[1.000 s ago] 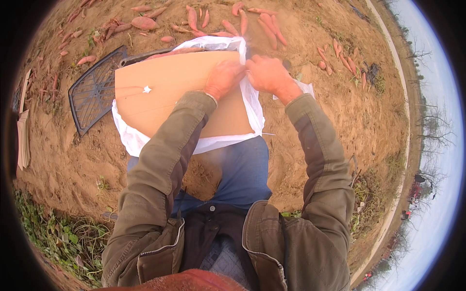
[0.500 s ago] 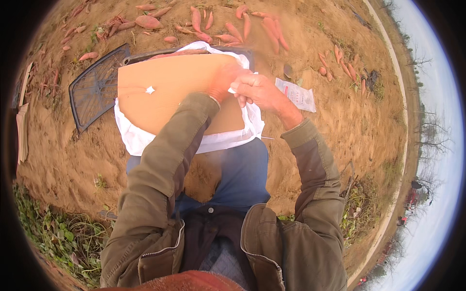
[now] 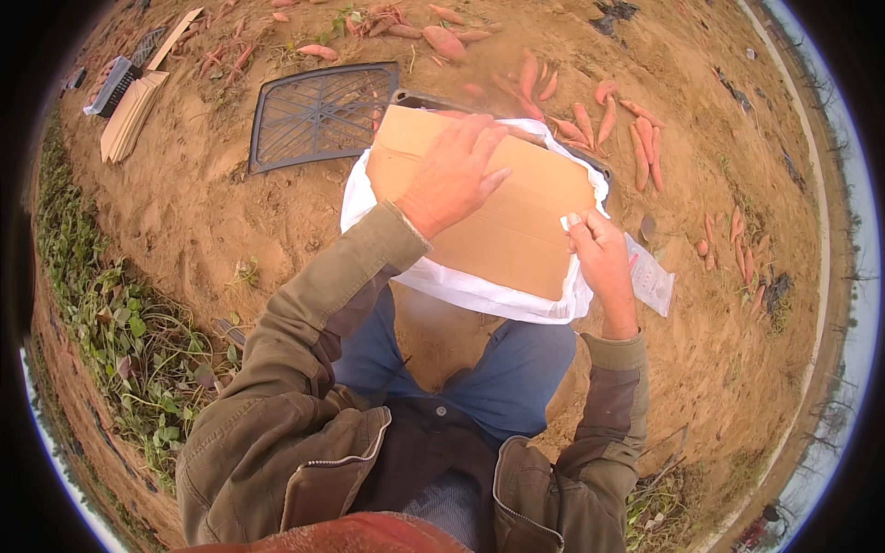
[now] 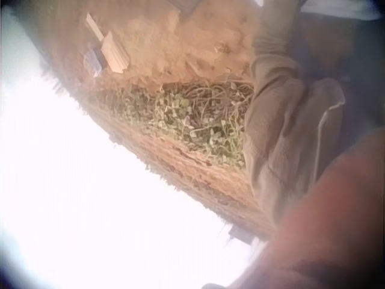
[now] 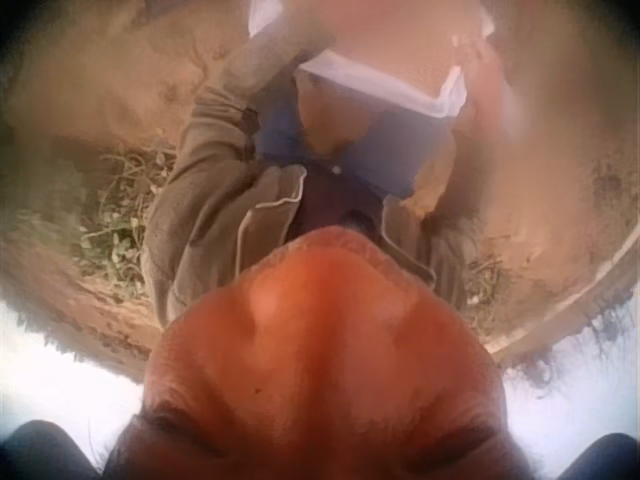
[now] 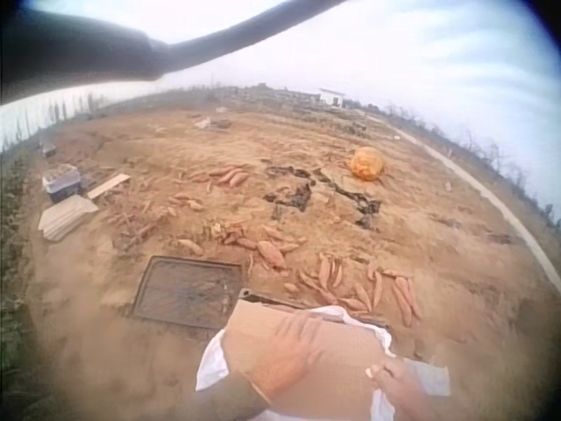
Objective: The person opens a plastic bag, removes zip ties, places a cardboard sheet into a white plastic crate, and secures a black plastic lid using zip ties. The person squats and works on their lap while fastening the lid.
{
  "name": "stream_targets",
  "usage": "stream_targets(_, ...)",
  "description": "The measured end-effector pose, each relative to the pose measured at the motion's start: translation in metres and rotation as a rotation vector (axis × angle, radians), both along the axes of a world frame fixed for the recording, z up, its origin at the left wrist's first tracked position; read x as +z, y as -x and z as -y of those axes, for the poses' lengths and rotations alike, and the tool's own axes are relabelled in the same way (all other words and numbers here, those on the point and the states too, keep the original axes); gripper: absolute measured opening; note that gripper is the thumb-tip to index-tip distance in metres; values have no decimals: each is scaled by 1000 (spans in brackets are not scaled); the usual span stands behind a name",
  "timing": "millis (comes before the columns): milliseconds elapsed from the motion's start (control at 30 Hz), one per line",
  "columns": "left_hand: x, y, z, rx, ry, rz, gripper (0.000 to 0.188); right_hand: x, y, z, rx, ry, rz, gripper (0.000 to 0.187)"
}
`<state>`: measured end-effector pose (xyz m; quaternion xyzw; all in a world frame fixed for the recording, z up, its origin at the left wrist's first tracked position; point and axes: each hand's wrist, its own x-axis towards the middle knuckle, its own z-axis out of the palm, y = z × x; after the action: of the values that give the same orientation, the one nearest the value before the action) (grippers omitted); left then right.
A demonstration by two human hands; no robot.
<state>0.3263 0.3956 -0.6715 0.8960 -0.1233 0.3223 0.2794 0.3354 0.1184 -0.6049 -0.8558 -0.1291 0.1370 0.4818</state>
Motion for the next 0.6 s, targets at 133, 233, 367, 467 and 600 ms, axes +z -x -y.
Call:
stream_targets(133, -30, 30, -63, 253, -115, -148, 69, -8, -5, -26, 18, 110, 108, 31)
stream_targets(233, -65, 27, -62, 200, -163, -189, 72, -22, -11, -64, 39, 38, 62, 29)
stream_targets(367, -98, 21, -50, 230, -98, -102, 72, -48, -8, -125, 127, 42, 42, 27)
stream_targets(467, -96, 23, -53, 207, -97, -131, 69, -60, -16, -160, 299, 159, 211, 29)
stream_targets(600, -61, 34, -63, 121, 0, -132, 64, -64, -9, -172, 346, 469, 351, 28)
